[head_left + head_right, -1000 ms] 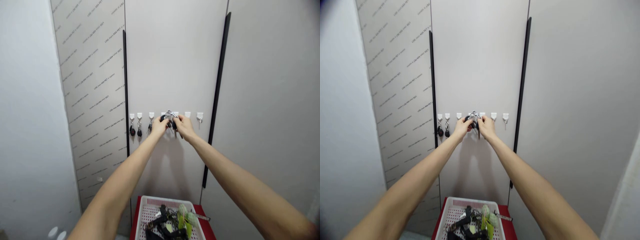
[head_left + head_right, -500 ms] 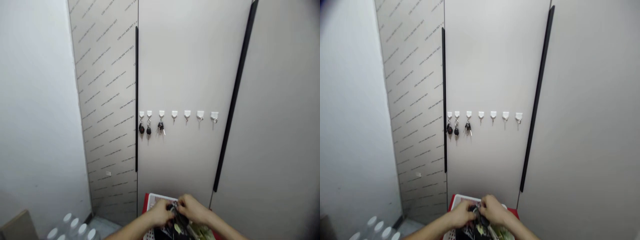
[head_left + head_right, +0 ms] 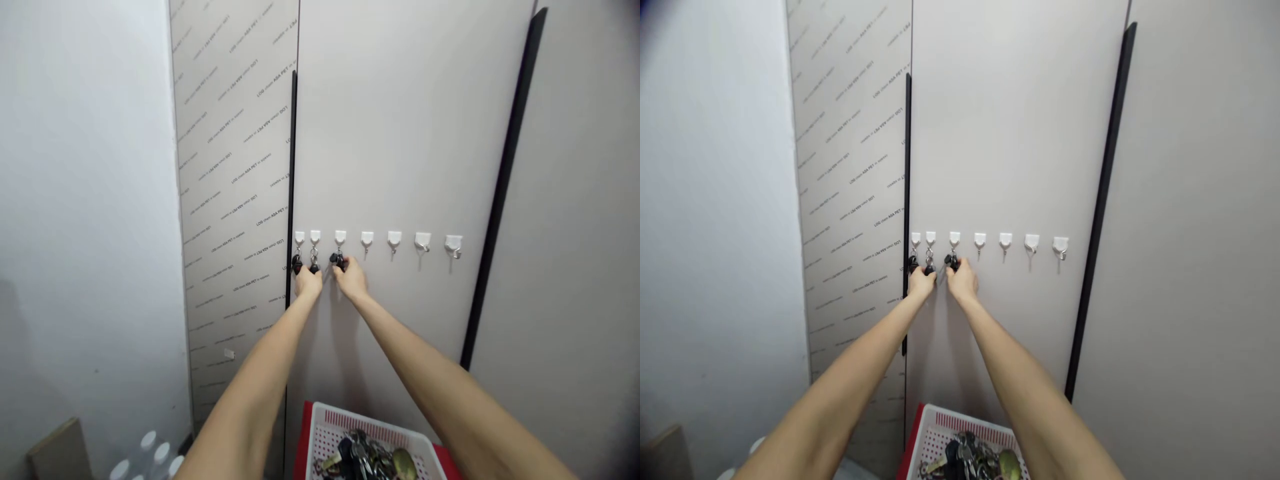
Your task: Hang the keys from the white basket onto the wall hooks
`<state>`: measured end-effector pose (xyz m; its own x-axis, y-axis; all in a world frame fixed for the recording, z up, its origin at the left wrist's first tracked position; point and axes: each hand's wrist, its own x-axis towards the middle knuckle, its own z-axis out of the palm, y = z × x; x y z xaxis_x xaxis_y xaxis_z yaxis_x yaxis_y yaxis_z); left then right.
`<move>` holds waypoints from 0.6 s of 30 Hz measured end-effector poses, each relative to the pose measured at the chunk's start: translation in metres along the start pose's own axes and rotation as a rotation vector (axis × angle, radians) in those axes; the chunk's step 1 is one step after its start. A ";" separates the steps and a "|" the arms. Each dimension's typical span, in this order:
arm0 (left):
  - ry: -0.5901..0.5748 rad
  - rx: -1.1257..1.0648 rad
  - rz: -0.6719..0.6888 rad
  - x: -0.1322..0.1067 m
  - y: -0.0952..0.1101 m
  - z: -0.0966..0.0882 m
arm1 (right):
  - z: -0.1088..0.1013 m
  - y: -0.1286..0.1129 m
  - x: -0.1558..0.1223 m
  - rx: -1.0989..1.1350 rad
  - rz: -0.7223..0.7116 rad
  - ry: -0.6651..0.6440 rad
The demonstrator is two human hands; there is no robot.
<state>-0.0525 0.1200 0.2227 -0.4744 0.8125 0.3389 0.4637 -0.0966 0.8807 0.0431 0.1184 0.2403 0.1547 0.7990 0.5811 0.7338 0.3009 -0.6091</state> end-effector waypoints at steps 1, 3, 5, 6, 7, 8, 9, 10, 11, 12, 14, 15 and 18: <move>-0.013 -0.007 0.014 0.001 0.002 0.000 | 0.001 -0.001 0.001 0.010 0.010 0.016; -0.040 -0.030 0.055 0.006 0.007 -0.004 | -0.002 -0.002 0.005 0.045 0.002 0.054; -0.051 -0.068 0.087 0.015 0.016 -0.012 | -0.011 -0.007 0.011 0.070 -0.026 0.110; -0.046 -0.100 0.109 0.020 0.022 -0.017 | -0.016 -0.011 0.015 0.072 -0.042 0.134; -0.035 -0.136 0.138 0.026 0.029 -0.023 | -0.022 -0.016 0.019 0.065 -0.062 0.144; -0.023 -0.171 0.172 0.030 0.037 -0.028 | -0.028 -0.022 0.022 0.051 -0.085 0.140; -0.022 -0.195 0.208 0.033 0.043 -0.033 | -0.033 -0.028 0.025 0.033 -0.112 0.121; -0.036 -0.197 0.242 0.035 0.048 -0.037 | -0.037 -0.032 0.026 0.013 -0.143 0.091; -0.065 -0.176 0.272 0.033 0.050 -0.039 | -0.040 -0.035 0.025 -0.008 -0.177 0.056; -0.107 -0.141 0.294 0.029 0.047 -0.041 | -0.043 -0.036 0.021 -0.029 -0.211 0.011; -0.214 -0.057 0.318 0.008 0.028 -0.039 | -0.045 -0.025 0.005 -0.071 -0.270 -0.128; -0.276 -0.026 0.324 -0.008 0.012 -0.036 | -0.044 -0.014 -0.007 -0.092 -0.294 -0.224; -0.542 0.068 0.281 -0.068 -0.051 -0.021 | -0.035 0.034 -0.058 -0.164 -0.318 -0.529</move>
<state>-0.0594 0.0574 0.1611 0.1127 0.9396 0.3231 0.5706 -0.3275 0.7531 0.0821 0.0645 0.2045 -0.4042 0.8454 0.3492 0.7883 0.5156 -0.3359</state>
